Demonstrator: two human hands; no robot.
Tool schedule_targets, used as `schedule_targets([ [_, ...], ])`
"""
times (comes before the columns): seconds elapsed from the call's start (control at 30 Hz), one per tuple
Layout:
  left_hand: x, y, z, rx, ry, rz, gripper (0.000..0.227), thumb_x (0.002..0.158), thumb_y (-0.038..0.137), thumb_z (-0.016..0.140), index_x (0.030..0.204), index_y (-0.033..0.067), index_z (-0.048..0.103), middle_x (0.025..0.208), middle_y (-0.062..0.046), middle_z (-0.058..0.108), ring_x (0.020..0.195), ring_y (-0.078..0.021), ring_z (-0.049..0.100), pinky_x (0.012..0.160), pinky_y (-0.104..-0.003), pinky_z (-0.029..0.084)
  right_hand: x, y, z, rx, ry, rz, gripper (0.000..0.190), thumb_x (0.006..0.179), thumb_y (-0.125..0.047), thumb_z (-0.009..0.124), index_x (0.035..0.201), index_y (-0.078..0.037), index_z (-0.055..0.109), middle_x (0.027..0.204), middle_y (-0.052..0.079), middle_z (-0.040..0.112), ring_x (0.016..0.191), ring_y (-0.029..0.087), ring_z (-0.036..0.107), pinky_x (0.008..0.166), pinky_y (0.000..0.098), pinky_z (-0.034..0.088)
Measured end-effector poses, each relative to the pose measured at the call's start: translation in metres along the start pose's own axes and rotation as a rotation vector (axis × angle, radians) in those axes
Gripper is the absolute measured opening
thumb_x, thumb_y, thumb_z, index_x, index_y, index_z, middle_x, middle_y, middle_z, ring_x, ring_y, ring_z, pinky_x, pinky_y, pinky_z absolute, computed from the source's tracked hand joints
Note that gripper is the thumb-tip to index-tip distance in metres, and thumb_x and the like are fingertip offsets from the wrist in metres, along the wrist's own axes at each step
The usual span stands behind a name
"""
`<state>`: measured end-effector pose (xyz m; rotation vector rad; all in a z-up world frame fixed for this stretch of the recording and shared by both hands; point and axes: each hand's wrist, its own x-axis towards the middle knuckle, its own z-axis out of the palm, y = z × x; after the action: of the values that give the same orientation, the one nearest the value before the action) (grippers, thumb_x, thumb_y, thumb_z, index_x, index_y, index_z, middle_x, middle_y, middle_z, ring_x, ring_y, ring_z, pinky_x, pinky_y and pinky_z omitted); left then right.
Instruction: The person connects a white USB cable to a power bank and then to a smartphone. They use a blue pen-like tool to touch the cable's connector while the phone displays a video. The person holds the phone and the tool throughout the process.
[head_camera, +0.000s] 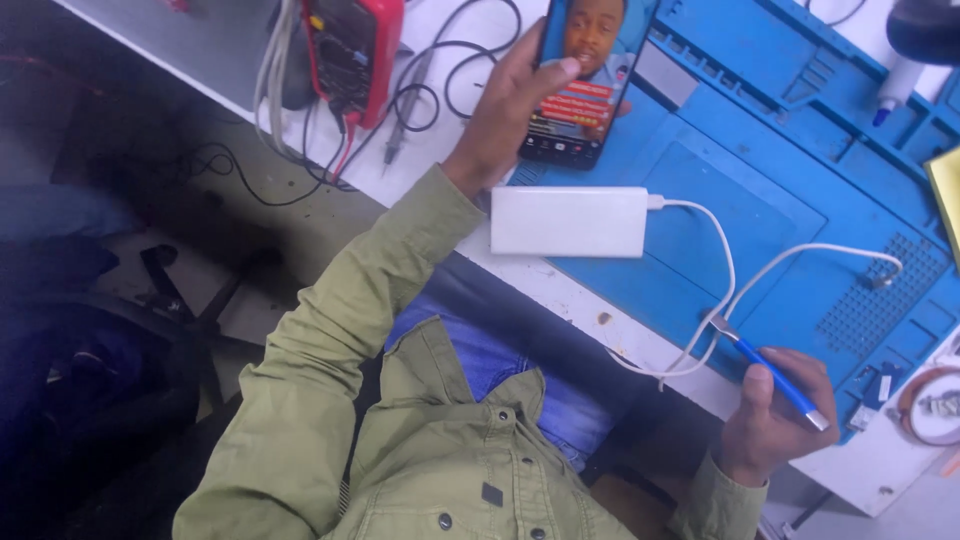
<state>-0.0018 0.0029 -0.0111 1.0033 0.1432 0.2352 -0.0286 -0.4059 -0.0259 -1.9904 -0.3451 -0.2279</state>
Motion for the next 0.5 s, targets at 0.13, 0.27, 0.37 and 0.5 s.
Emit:
schedule_targets([
  [0.13, 0.002, -0.014, -0.015, 0.088, 0.015, 0.025, 0.058, 0.099, 0.032, 0.068, 0.148, 0.0109, 0.045, 0.136, -0.017, 0.065, 0.114, -0.0324, 0.076, 0.088, -0.042, 0.072, -0.002, -0.001, 0.0, -0.032, -0.001, 0.029, 0.022, 0.103, -0.016, 0.071, 0.11, 0.005, 0.069, 0.104, 0.02, 0.067, 0.102, 0.033, 0.064, 0.094, 0.0454, 0.055],
  [0.27, 0.001, -0.01, -0.012, 0.062, 0.017, -0.014, 0.057, 0.099, 0.017, 0.063, 0.151, 0.0091, 0.041, 0.136, -0.017, 0.065, 0.113, -0.0331, 0.077, 0.08, -0.04, 0.072, -0.002, 0.0, 0.0, -0.065, 0.0, 0.024, 0.022, 0.104, -0.016, 0.07, 0.111, 0.005, 0.07, 0.105, 0.02, 0.068, 0.103, 0.033, 0.065, 0.094, 0.0465, 0.056],
  [0.37, 0.001, -0.007, -0.01, 0.037, -0.01, -0.007, 0.058, 0.1, 0.01, 0.059, 0.154, 0.0086, 0.037, 0.142, -0.019, 0.061, 0.114, -0.0376, 0.079, 0.085, -0.039, 0.072, -0.002, 0.001, 0.001, -0.05, 0.002, 0.019, 0.024, 0.104, -0.018, 0.071, 0.11, 0.004, 0.069, 0.104, 0.019, 0.067, 0.102, 0.032, 0.065, 0.093, 0.0454, 0.056],
  [0.5, 0.0, -0.004, -0.005, 0.034, -0.069, 0.031, 0.054, 0.103, 0.004, 0.055, 0.153, 0.008, 0.037, 0.145, -0.02, 0.058, 0.113, -0.0441, 0.081, 0.091, -0.04, 0.07, -0.001, 0.003, 0.001, -0.034, 0.003, 0.01, 0.024, 0.103, -0.019, 0.07, 0.108, 0.004, 0.069, 0.101, 0.019, 0.067, 0.1, 0.033, 0.065, 0.093, 0.0458, 0.056],
])
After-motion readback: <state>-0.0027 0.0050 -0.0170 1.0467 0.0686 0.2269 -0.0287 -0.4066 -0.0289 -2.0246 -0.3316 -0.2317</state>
